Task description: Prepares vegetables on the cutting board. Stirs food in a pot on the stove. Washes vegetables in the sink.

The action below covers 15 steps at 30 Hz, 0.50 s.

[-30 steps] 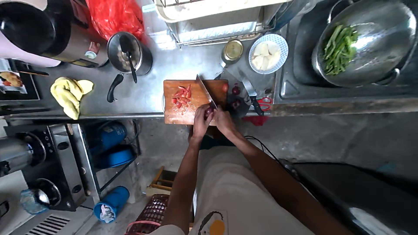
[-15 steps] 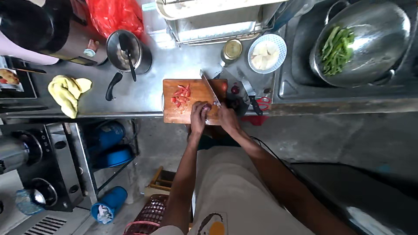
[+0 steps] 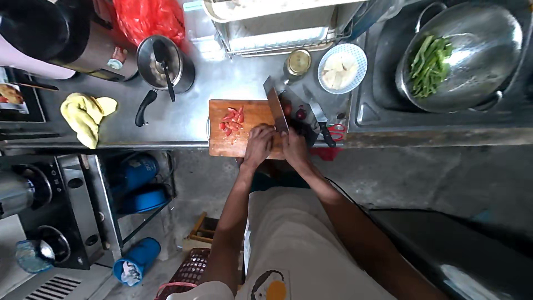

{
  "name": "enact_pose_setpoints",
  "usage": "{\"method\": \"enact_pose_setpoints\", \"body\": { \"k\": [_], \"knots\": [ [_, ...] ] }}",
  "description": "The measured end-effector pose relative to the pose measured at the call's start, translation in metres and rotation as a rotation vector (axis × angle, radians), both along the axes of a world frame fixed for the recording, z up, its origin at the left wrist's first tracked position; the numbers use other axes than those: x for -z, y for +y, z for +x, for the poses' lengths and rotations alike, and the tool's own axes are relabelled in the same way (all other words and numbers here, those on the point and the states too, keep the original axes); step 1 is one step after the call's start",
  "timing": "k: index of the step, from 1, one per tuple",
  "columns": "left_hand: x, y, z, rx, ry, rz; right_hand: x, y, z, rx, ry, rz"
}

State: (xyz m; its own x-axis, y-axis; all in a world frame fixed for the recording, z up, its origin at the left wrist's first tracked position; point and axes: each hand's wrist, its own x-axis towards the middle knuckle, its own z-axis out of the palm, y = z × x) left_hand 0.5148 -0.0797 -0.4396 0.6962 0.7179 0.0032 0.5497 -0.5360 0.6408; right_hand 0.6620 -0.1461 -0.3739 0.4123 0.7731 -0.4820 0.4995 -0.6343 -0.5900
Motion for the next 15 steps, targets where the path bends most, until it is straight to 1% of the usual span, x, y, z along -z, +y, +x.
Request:
{"method": "enact_pose_setpoints", "body": {
  "k": [1,3,5,6,9,12,15],
  "knots": [
    [-0.007,-0.002,-0.003,-0.030,-0.020,-0.020,-0.005,0.001,0.001,-0.003,-0.026,-0.002],
    [-0.009,-0.007,-0.012,-0.146,-0.092,-0.096,-0.015,0.000,0.001,-0.025,-0.055,-0.024],
    [-0.002,-0.013,-0.021,-0.252,-0.161,-0.140,-0.019,-0.003,-0.004,-0.074,-0.080,-0.048],
    [0.001,-0.015,-0.025,-0.274,-0.186,-0.142,-0.020,-0.004,-0.008,-0.098,-0.076,-0.062],
    [0.011,-0.018,-0.032,-0.203,-0.208,-0.087,-0.018,-0.007,-0.025,-0.150,-0.029,-0.129],
    [0.011,-0.015,-0.033,-0.082,-0.154,-0.004,-0.013,-0.009,-0.037,-0.169,-0.030,-0.164],
    [0.010,-0.013,-0.034,-0.036,-0.122,0.033,-0.014,-0.007,-0.043,-0.188,-0.063,-0.195]
  ]
}}
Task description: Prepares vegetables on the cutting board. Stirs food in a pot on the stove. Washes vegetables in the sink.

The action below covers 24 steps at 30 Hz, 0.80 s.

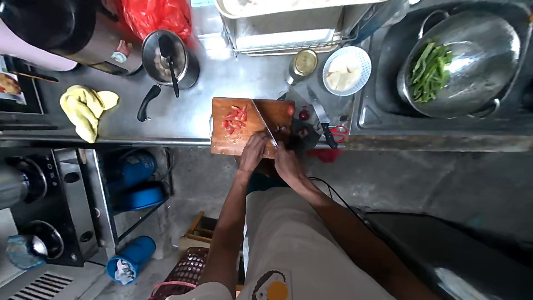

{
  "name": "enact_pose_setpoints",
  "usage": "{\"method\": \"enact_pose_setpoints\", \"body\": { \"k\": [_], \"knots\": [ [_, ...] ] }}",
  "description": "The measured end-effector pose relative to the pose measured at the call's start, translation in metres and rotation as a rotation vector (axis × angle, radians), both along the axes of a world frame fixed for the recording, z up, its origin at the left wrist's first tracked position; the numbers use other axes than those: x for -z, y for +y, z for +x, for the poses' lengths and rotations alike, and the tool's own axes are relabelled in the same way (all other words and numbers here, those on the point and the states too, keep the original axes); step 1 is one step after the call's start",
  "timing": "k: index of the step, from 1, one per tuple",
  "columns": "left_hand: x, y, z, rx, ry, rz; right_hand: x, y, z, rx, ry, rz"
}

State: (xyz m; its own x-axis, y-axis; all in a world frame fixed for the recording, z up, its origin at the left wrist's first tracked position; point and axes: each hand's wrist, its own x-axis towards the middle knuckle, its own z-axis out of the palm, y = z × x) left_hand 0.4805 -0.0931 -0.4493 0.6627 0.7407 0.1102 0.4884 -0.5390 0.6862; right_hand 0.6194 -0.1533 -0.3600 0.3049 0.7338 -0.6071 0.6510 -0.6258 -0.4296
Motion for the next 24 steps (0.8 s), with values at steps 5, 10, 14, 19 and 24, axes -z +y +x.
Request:
{"method": "enact_pose_setpoints", "body": {
  "k": [5,10,14,19,24],
  "knots": [
    [0.008,0.003,-0.004,0.028,0.017,0.009,0.003,-0.001,0.001,-0.033,-0.015,-0.028],
    [0.006,0.006,-0.004,0.033,0.019,-0.025,-0.006,0.001,-0.002,-0.068,-0.044,-0.106],
    [0.004,0.007,-0.004,0.007,0.003,-0.080,-0.004,0.013,-0.006,-0.026,-0.024,-0.113],
    [0.008,0.008,-0.001,-0.014,-0.028,-0.121,0.021,0.023,-0.004,0.007,0.008,-0.076],
    [0.015,0.010,0.002,-0.044,-0.059,-0.137,0.045,0.024,-0.001,0.051,0.028,-0.009]
  ]
}}
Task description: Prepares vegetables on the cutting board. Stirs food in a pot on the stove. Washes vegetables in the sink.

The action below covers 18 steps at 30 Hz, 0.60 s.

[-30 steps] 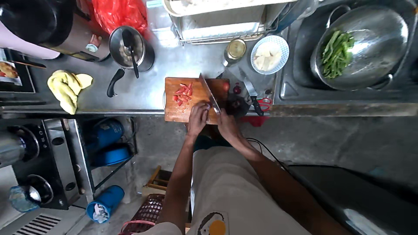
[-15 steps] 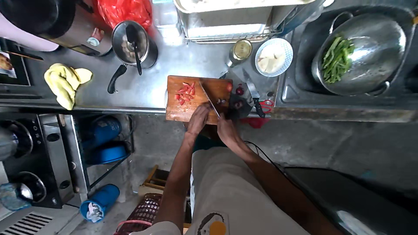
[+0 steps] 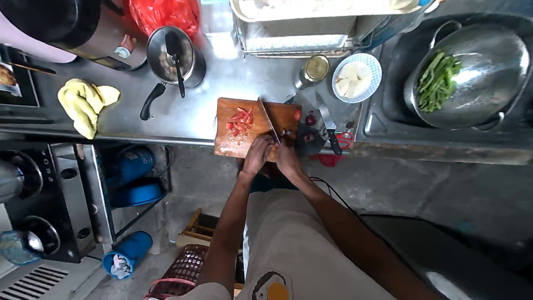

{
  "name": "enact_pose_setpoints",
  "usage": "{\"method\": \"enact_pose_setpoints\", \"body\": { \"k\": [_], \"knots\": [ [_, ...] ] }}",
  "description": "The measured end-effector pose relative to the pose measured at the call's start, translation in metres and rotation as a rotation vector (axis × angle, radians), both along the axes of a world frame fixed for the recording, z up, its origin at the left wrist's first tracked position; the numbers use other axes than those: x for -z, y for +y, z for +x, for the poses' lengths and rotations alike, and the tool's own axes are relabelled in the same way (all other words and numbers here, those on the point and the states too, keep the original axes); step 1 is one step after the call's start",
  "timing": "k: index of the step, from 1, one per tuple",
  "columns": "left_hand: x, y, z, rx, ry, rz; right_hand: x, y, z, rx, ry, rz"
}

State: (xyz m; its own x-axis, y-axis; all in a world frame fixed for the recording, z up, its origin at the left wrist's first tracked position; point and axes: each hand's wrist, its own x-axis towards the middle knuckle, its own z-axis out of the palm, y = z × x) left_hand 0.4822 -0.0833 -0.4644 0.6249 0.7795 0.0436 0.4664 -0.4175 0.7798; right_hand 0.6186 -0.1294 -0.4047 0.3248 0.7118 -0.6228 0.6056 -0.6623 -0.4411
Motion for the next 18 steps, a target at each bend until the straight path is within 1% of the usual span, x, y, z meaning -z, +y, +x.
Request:
{"method": "enact_pose_setpoints", "body": {
  "k": [2,6,11,15,18],
  "knots": [
    [-0.005,-0.004,0.004,-0.031,0.011,-0.024,0.000,-0.005,0.002,0.003,-0.003,0.030],
    [0.005,-0.009,0.013,-0.135,-0.012,-0.059,-0.001,-0.003,0.007,0.015,0.031,0.046],
    [-0.006,-0.013,0.010,-0.257,-0.047,-0.232,-0.005,-0.003,0.014,0.023,0.040,-0.009],
    [0.001,-0.015,0.000,-0.261,-0.035,-0.161,-0.007,-0.006,0.018,0.016,0.004,-0.024],
    [-0.003,-0.015,0.002,-0.269,-0.030,-0.143,-0.012,-0.006,0.017,-0.002,-0.004,-0.022]
  ]
}}
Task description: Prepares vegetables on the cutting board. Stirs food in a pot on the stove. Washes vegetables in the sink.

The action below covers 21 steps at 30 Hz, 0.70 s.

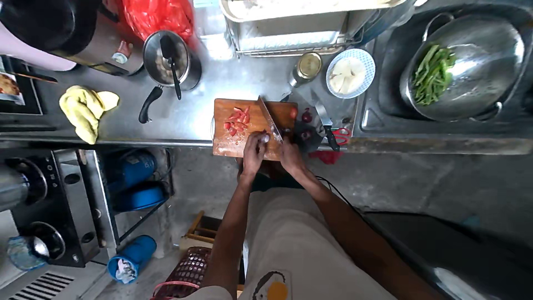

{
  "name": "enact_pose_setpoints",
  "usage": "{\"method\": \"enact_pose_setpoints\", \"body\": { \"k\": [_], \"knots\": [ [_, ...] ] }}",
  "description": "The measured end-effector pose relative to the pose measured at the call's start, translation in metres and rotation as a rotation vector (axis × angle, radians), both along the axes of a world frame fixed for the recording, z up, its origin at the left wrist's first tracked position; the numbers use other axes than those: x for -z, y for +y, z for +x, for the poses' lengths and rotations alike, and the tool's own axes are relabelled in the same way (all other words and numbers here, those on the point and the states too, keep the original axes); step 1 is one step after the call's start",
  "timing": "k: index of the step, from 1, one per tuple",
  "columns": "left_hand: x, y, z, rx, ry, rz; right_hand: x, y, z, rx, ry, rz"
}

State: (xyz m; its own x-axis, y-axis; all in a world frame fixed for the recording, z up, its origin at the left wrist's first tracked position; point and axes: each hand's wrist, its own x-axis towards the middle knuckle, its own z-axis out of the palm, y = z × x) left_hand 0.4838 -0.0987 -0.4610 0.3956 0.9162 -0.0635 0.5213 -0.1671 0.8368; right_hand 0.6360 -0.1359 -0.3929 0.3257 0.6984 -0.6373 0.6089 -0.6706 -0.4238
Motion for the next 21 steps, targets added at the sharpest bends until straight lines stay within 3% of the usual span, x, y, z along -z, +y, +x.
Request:
{"method": "enact_pose_setpoints", "body": {
  "k": [8,21],
  "knots": [
    [-0.001,-0.007,0.007,-0.025,-0.046,0.001,-0.030,-0.007,-0.011,-0.027,-0.008,0.013],
    [0.010,-0.010,0.001,-0.021,-0.067,-0.002,-0.030,-0.019,-0.015,-0.087,0.018,-0.033]
  ]
}}
